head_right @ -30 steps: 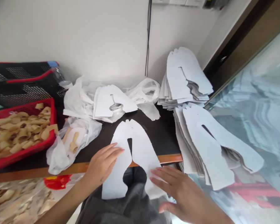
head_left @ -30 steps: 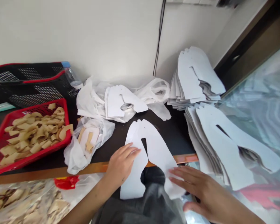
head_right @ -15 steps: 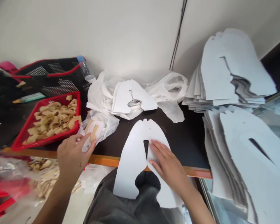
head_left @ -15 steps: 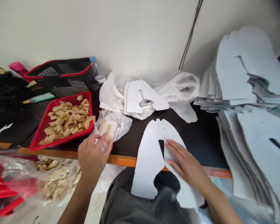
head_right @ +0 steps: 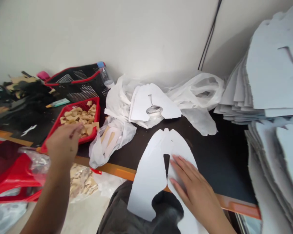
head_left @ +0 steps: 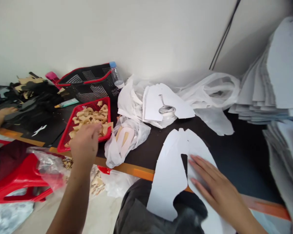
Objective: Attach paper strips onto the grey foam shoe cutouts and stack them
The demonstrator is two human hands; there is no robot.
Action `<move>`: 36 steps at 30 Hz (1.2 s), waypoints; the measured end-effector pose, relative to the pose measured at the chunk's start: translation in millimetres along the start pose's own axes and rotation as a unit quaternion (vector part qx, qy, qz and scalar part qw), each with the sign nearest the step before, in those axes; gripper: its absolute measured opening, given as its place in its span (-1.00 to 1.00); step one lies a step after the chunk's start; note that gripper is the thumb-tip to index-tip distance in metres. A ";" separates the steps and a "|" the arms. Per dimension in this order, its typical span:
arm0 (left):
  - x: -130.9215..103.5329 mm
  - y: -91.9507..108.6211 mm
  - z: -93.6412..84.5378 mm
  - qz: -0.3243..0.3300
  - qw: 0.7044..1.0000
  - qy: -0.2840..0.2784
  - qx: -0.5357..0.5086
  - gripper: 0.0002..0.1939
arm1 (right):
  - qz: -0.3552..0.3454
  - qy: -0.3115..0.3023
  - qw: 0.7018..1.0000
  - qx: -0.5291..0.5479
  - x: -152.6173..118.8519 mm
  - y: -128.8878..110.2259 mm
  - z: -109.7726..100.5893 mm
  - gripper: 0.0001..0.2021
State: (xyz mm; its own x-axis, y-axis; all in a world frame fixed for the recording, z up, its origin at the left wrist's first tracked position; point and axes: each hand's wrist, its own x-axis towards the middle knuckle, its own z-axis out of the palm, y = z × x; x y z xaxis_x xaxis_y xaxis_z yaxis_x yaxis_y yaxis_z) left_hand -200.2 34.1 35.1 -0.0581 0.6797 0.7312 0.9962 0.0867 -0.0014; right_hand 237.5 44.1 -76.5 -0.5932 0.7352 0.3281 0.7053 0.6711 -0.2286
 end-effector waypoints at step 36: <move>-25.6 47.9 8.2 -0.157 0.955 -0.224 -0.112 -0.70 | 0.023 -0.005 1.000 0.020 2.7 -7.7 -7.3 -0.50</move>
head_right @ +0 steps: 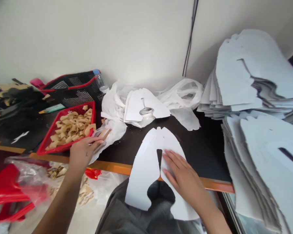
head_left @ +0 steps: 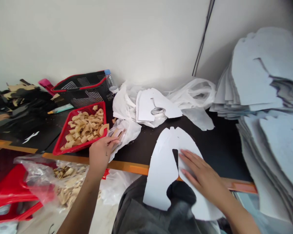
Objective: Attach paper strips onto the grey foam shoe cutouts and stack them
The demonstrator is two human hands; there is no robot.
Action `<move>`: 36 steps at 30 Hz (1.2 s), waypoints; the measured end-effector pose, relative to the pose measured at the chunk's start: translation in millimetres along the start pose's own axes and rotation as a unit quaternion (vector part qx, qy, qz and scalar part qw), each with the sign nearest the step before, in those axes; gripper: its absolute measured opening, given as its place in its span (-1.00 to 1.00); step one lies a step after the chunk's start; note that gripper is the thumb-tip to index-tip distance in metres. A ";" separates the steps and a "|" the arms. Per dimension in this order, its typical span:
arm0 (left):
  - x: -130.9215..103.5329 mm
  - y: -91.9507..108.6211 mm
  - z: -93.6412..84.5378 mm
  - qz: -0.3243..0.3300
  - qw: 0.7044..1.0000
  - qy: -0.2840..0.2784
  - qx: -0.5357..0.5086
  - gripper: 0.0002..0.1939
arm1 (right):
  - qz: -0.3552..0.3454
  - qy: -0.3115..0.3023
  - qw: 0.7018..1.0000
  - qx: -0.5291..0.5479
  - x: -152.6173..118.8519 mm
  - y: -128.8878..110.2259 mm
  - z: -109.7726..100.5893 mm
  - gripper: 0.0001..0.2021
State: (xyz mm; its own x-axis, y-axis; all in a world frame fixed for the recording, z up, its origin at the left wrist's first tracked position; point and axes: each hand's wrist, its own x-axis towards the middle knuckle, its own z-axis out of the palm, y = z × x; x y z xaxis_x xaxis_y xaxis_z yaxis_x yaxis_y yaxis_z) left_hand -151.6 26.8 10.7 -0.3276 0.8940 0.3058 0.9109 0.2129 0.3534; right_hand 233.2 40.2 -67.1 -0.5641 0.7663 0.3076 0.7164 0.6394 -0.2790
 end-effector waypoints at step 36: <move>-55.2 123.4 59.5 0.280 0.883 0.030 -0.375 -0.71 | 0.191 0.128 0.868 0.440 59.4 -70.8 -48.5 -0.66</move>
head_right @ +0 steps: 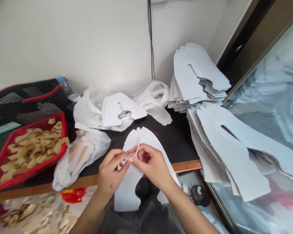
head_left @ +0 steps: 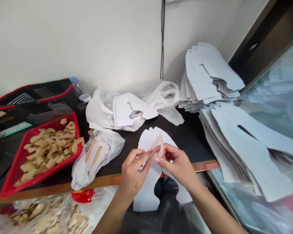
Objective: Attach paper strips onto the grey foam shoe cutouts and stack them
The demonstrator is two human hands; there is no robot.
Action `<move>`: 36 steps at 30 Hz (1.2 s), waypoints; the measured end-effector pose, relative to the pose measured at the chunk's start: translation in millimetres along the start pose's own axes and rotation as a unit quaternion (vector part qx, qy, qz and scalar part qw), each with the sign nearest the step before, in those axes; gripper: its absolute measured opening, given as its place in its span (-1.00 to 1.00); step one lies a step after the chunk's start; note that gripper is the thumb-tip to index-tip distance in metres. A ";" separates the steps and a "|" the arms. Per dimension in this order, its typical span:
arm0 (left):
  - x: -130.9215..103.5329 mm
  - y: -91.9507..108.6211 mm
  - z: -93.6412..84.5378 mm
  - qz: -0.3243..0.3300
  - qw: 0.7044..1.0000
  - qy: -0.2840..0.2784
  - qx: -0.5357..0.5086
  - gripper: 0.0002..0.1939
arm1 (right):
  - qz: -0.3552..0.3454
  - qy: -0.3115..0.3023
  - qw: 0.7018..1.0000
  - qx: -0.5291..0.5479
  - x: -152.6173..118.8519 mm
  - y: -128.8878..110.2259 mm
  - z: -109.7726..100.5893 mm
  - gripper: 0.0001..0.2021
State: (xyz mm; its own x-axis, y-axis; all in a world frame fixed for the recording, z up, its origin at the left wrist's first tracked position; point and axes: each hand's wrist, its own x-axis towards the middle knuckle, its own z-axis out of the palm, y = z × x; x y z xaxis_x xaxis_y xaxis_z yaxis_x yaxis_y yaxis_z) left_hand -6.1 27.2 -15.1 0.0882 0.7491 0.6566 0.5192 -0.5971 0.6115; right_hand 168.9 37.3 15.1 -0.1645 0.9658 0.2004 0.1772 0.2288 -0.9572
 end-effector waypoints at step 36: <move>19.6 -3.1 -2.4 -0.288 0.913 -0.014 -0.289 -0.75 | -0.166 -0.062 0.941 -0.289 0.1 2.3 -2.0 -0.64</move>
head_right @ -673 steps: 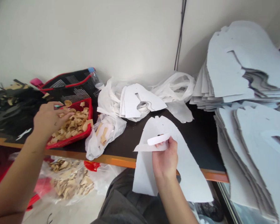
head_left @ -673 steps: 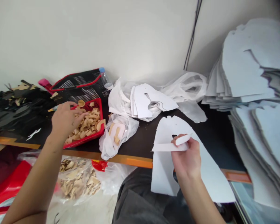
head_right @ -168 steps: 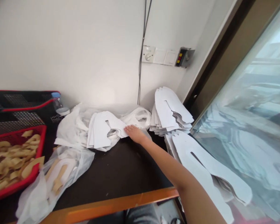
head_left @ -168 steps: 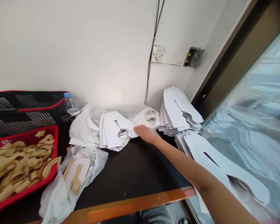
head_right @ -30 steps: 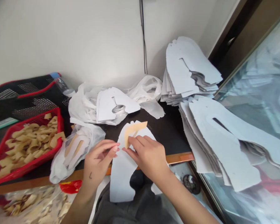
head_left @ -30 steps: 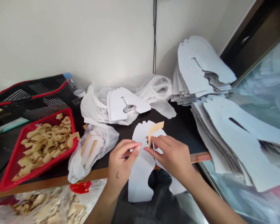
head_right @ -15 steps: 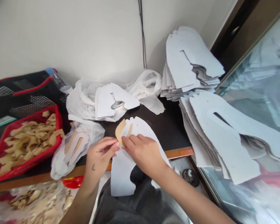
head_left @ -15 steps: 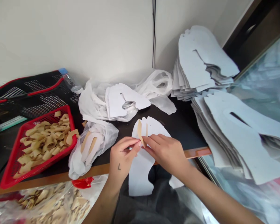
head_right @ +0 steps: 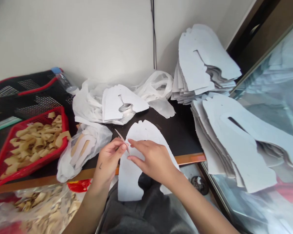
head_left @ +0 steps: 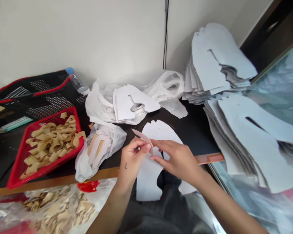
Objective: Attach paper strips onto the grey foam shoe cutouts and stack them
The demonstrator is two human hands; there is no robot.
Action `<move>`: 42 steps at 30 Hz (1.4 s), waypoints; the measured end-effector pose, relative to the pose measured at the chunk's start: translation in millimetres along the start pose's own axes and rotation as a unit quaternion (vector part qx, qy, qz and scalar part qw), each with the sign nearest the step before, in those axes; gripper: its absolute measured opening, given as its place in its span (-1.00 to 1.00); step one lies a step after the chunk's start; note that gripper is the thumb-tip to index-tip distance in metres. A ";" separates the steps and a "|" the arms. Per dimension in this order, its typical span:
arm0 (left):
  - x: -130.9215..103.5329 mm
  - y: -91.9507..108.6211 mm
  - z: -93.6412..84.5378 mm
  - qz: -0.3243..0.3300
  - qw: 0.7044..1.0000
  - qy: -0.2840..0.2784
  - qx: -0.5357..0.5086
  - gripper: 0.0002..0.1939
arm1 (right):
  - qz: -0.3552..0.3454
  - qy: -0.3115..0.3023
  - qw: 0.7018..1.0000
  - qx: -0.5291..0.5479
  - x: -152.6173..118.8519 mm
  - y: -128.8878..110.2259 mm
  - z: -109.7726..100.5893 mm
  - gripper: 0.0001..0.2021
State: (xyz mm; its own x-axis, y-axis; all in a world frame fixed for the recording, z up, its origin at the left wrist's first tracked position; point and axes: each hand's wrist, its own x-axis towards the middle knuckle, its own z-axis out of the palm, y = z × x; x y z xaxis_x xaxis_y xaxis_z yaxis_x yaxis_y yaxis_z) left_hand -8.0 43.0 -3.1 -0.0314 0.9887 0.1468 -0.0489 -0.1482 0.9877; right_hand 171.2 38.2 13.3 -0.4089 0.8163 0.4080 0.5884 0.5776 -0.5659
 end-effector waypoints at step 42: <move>-7.9 17.1 11.9 0.021 0.984 -0.034 0.176 -0.83 | 0.096 0.030 0.963 0.249 3.3 5.6 -16.4 -0.88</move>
State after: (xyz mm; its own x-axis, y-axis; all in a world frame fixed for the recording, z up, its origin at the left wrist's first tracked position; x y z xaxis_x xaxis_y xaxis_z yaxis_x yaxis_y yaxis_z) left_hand 3.3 33.0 13.2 0.0405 0.9831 0.1788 0.3008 -0.1826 0.9360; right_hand 184.6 44.1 23.3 -0.2764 0.9153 0.2929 0.2364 0.3602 -0.9024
